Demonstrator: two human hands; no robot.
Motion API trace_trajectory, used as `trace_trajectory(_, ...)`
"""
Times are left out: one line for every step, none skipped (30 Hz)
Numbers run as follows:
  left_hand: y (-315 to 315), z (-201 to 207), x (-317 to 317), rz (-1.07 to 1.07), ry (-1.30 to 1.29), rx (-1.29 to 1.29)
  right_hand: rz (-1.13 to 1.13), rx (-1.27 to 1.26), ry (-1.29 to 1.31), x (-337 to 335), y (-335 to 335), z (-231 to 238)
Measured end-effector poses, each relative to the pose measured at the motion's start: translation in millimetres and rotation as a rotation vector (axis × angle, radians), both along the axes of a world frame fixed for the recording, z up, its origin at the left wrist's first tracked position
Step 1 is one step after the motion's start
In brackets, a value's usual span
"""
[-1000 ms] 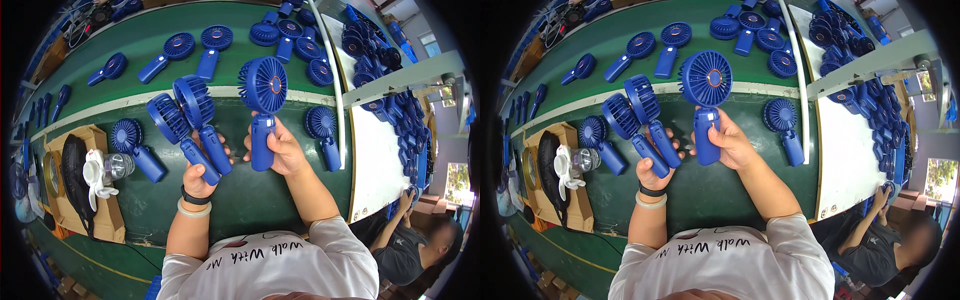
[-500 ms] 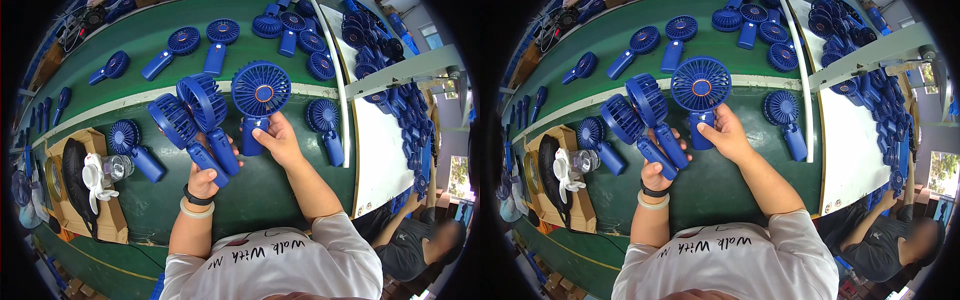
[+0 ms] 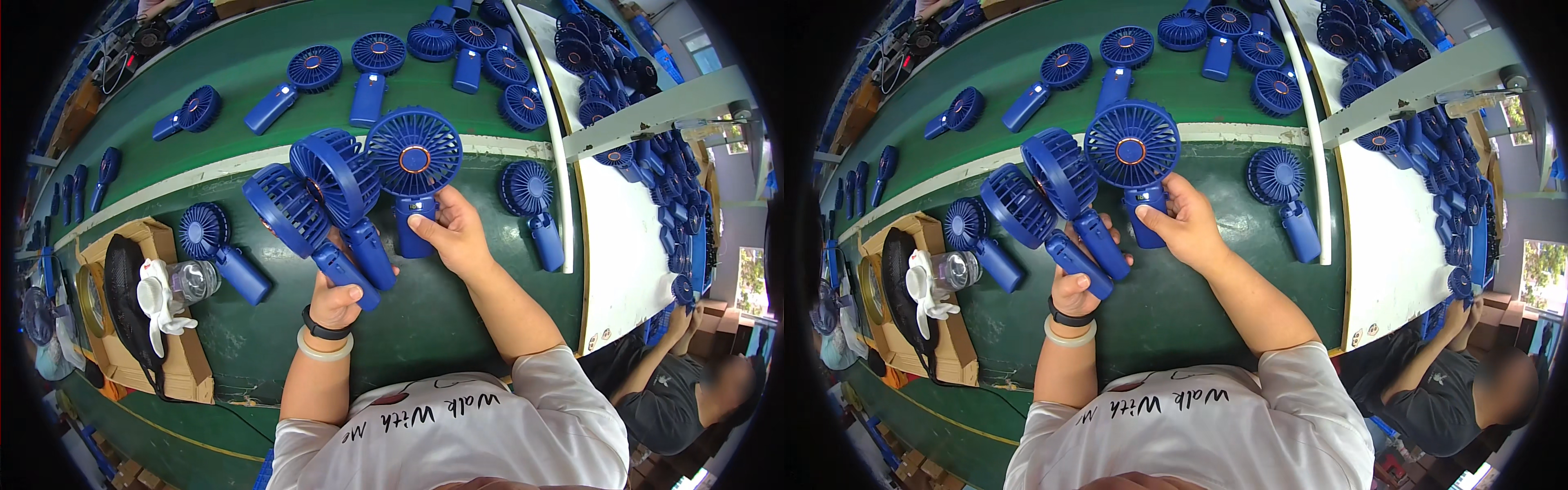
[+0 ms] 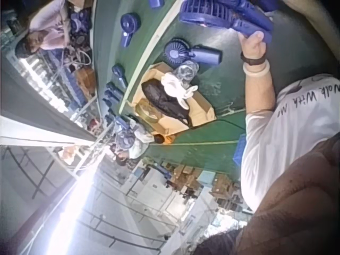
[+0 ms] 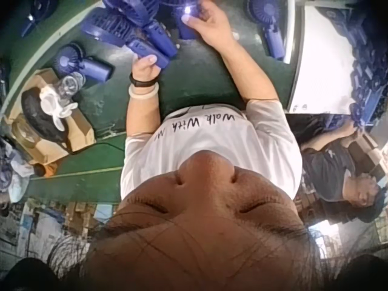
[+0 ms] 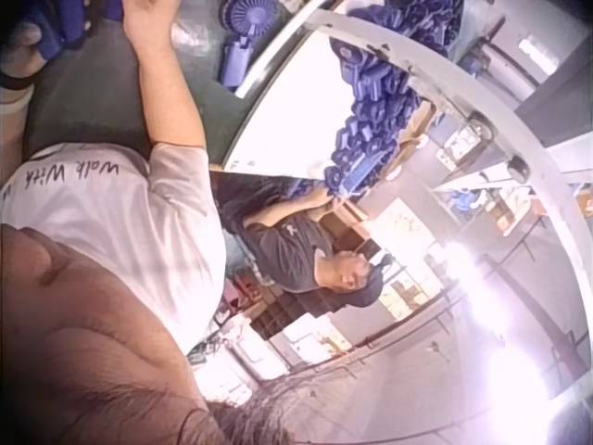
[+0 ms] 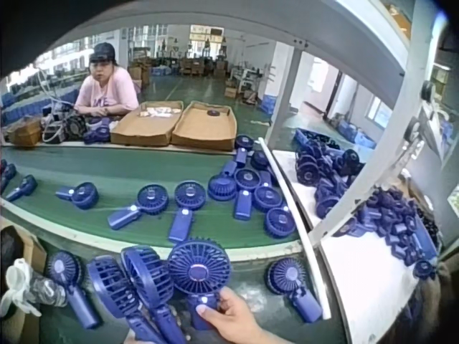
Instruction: The person assembles blue handheld fans at a workstation, attaching fan heads to handles and wiping them with a white cloth. They repeatedly pick up components, connect them, and place the assembled units on the table or into a nearby box.
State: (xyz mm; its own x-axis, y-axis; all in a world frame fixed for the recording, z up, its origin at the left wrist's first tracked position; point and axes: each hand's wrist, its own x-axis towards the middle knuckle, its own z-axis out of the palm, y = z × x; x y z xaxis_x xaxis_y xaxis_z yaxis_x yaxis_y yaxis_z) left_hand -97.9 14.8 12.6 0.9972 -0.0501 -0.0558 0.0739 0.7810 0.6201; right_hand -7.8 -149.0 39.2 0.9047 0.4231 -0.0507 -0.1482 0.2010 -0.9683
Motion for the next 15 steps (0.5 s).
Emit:
trace_trajectory(0.8,0.8,0.5,0.0,-0.001,-0.015,-0.006,0.001,-0.007,-0.6,0.7,0.5)
trace_trajectory(1.5,2.2,1.1,0.0,-0.002,-0.03,-0.011,0.001,-0.015,-0.8,1.4,0.9)
trace_trajectory(1.5,2.9,2.0,-0.001,-0.003,-0.047,-0.006,0.006,-0.008,-0.3,1.3,-1.2)
trace_trajectory(1.4,3.1,2.6,-0.004,-0.004,-0.055,-0.001,0.011,-0.002,0.2,1.0,-5.1)
trace_trajectory(1.1,3.4,3.0,-0.006,-0.005,-0.063,0.004,0.016,0.005,0.7,0.4,-6.9)
trace_trajectory(1.2,3.6,3.4,-0.007,-0.006,-0.069,0.01,0.023,0.018,0.9,0.1,-6.2)
trace_trajectory(0.8,3.6,3.5,-0.006,0.0,-0.068,0.017,0.029,0.03,0.5,-0.3,-5.0)
trace_trajectory(0.1,3.5,3.0,-0.005,0.006,-0.068,0.023,0.036,0.043,0.2,-0.7,-4.1)
trace_trajectory(-0.5,4.1,3.6,-0.004,0.007,-0.066,0.031,0.045,0.058,1.2,-0.9,-3.7)
trace_trajectory(-2.4,5.5,4.1,0.005,-0.003,-0.092,0.038,0.053,0.073,2.0,-1.3,-4.2)
trace_trajectory(-5.5,7.2,4.3,0.014,-0.013,-0.119,0.047,0.062,0.088,2.5,-1.8,-4.8)
trace_trajectory(-7.1,9.2,5.0,0.022,-0.022,-0.144,0.055,0.113,0.119,2.1,-0.8,-5.7)
trace_trajectory(-7.5,10.2,5.4,-0.001,-0.021,-0.052,0.064,0.164,0.151,0.3,1.7,-7.4)
trace_trajectory(-8.3,10.0,5.7,-0.024,-0.021,0.04,0.074,0.216,0.182,-2.5,4.3,-9.9)
trace_trajectory(-7.2,8.7,4.3,-0.04,-0.019,0.137,0.12,0.187,0.018,-8.5,10.2,-15.2)
